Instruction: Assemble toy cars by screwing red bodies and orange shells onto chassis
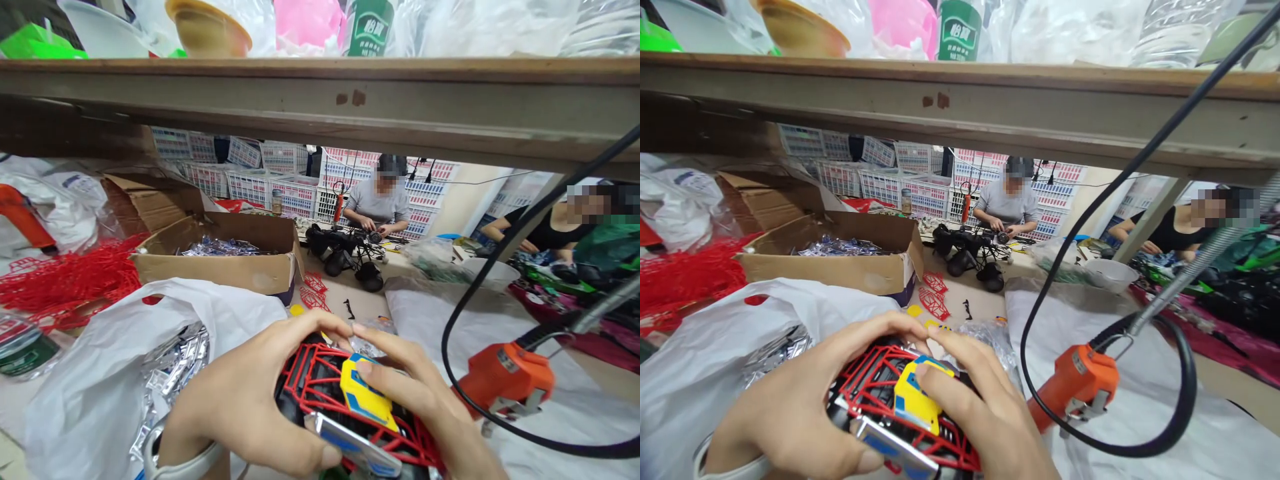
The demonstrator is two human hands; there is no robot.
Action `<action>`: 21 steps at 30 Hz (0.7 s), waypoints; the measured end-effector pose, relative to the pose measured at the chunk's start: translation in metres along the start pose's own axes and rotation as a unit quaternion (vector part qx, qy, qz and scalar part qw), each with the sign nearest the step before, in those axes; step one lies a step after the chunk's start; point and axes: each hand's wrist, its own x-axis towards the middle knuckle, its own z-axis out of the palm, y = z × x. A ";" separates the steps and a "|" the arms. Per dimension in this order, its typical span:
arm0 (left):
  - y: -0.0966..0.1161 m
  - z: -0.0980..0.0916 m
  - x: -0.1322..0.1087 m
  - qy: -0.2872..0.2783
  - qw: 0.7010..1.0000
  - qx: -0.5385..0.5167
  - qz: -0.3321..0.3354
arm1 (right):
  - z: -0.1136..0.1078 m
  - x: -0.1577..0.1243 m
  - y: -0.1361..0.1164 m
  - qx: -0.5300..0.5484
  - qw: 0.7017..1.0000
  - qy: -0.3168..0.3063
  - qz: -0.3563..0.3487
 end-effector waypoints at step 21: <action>0.008 -0.002 0.005 -0.027 0.994 -0.061 -0.086 | -0.011 0.004 -0.014 0.018 0.999 -0.034 0.027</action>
